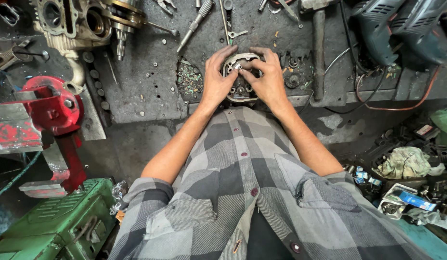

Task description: The person works on a small engine cylinder head at a cluttered workbench. They use a screwdriver to work around the head, tap components with a hammer and punch, manipulate valve parts by hand, and reposition the head repeatedly. Near the end they set the head on the bench beside a vise and pick up a long rod-like tool.

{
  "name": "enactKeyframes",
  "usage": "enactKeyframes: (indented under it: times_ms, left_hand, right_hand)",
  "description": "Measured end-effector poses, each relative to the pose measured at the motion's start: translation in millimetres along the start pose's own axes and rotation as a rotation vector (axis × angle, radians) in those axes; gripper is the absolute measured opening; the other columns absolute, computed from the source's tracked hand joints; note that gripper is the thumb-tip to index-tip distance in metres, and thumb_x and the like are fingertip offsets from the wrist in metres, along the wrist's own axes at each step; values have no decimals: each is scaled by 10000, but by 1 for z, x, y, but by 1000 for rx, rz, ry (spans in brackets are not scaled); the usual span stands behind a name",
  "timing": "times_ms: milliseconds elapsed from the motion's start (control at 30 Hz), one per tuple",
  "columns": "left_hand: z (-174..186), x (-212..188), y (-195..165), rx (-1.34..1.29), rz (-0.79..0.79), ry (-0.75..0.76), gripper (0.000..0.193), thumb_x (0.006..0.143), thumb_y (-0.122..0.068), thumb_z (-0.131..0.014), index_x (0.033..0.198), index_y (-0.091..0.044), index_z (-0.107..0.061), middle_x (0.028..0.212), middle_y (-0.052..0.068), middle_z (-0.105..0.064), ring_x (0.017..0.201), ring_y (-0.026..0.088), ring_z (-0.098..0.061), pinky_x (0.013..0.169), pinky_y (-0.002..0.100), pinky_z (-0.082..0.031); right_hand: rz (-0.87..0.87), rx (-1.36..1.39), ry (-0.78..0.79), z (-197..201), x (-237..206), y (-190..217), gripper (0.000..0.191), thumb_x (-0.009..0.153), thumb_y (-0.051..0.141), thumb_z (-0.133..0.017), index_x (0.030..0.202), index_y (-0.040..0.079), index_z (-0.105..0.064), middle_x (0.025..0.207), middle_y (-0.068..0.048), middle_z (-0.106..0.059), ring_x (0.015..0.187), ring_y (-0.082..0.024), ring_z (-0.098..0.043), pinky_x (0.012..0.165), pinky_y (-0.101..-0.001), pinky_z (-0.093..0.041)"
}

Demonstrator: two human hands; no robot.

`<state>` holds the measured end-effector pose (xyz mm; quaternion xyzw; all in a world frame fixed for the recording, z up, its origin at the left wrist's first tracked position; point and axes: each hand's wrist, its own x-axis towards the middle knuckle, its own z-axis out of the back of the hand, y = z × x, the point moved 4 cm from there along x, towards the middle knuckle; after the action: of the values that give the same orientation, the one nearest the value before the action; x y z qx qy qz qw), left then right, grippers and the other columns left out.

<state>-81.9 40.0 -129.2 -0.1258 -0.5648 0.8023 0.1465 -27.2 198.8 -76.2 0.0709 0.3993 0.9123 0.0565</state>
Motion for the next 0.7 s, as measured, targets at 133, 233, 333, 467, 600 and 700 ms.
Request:
enactKeyframes:
  times_ms: [133,233,333,467,600,700]
  left_hand:
    - [0,1,1,-44,-6,4,608,829,-52,-760,1416,-134,-622,1441,85,-632,1376,286,-516,1210,398,-373]
    - [0,3,3,-63,35,15,623,801,-21,-757,1405,-109,-628,1378,98,-667,1322,290,-553,1173,382,-411]
    - [-3,9,3,-216,60,31,637,780,35,-719,1402,-72,-624,1355,128,-688,1303,275,-624,1162,361,-459]
    - [-4,16,0,-420,107,78,670,778,102,-677,1429,-30,-587,1356,164,-688,1296,247,-644,1154,339,-466]
    - [-2,17,-1,-471,183,83,695,763,128,-691,1433,-27,-585,1366,157,-679,1283,224,-633,1138,329,-465]
    - [-3,17,-3,-508,224,86,690,775,133,-692,1436,-29,-579,1373,148,-672,1270,213,-640,1128,323,-481]
  right_hand:
    - [34,-27,-5,2,0,3,193,844,124,-879,1018,104,-799,1343,-143,-643,1241,-356,-566,1049,-436,-468]
    - [39,-41,13,2,1,4,197,851,126,-871,1033,102,-797,1342,-143,-642,1237,-357,-566,1048,-432,-472]
    - [24,-39,39,3,1,4,196,852,126,-861,1029,93,-784,1345,-146,-640,1236,-350,-570,1051,-432,-470]
    - [-19,36,55,2,2,-1,251,881,76,-808,1115,82,-718,1363,-140,-642,1265,-331,-583,1070,-413,-472]
    - [-236,158,31,-3,7,-16,375,908,97,-787,1219,48,-583,1264,-125,-649,1207,-297,-604,1023,-381,-489]
    - [-252,144,43,-9,10,-22,428,890,107,-814,1233,34,-568,1196,-142,-636,1156,-310,-581,990,-385,-490]
